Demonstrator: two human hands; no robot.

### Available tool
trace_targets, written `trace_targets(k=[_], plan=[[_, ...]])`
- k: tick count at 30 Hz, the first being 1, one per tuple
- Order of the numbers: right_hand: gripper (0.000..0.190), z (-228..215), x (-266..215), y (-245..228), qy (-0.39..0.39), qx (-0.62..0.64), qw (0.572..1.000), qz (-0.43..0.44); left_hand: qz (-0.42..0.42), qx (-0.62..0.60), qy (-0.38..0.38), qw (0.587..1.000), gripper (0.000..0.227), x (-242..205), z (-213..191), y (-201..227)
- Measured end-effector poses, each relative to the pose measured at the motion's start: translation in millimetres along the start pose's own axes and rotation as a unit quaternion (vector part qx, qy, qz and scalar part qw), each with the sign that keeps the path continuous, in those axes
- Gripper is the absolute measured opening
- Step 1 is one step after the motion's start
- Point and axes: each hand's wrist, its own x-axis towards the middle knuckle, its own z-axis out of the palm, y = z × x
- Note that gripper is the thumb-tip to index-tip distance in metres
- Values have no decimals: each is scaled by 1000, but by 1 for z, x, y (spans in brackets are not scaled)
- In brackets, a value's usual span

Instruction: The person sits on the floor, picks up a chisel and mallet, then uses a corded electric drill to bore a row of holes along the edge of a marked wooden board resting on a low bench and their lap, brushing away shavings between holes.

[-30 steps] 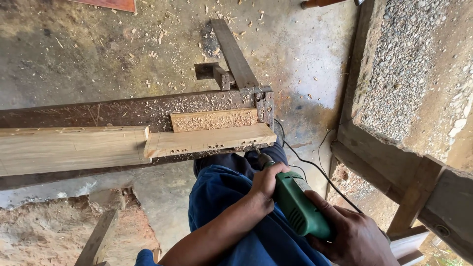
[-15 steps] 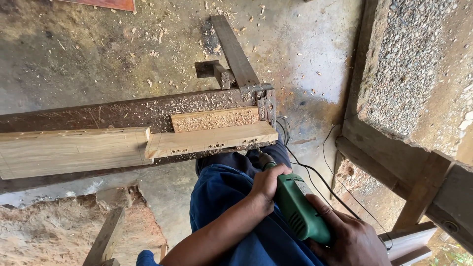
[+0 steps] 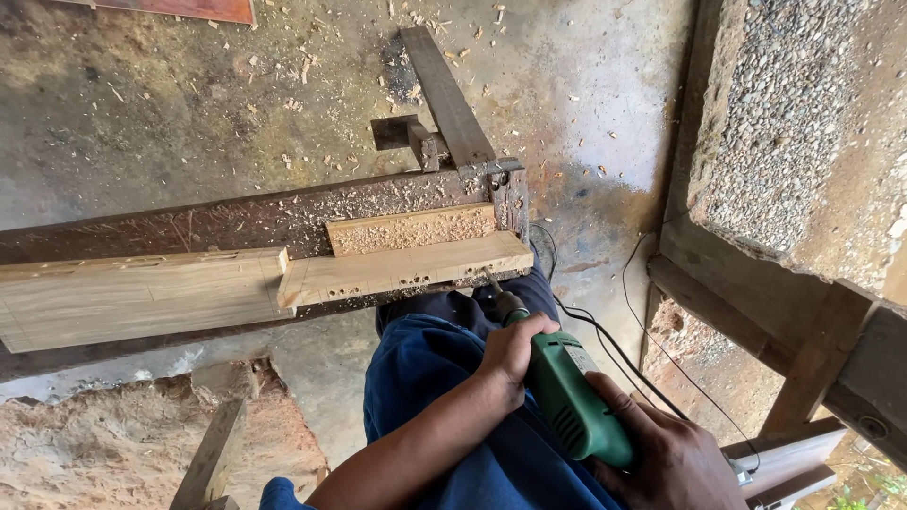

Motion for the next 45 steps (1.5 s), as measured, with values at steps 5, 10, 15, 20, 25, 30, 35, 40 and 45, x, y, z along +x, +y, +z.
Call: trace_targets(k=[5, 10, 15, 20, 25, 30, 35, 40, 45], plan=[[109, 0, 2, 2, 0, 4, 1000, -1, 13, -8, -2, 1000, 36, 2, -1, 0], [106, 5, 6, 16, -10, -20, 999, -43, 8, -12, -6, 1000, 37, 0, 1, 4], [108, -11, 8, -7, -26, -40, 999, -15, 9, -35, -2, 999, 37, -1, 0, 7], [110, -4, 8, -1, -18, -44, 999, -27, 9, -38, -10, 999, 37, 3, -3, 4], [108, 0, 14, 2, -31, -99, 993, -53, 6, -58, -19, 998, 37, 15, -13, 0], [119, -4, 18, -11, -34, -96, 992, -72, -12, -118, -80, 990, 35, 26, -21, -2], [117, -10, 19, -17, -26, -88, 994, -65, 17, -58, -28, 998, 38, 24, -16, 3], [117, -11, 21, -24, -40, -98, 994, -33, -22, -3, -2, 1000, 38, 10, -16, 17], [109, -11, 20, -25, -30, -104, 994, -29, 1, -38, -38, 999, 42, 22, -22, 7]])
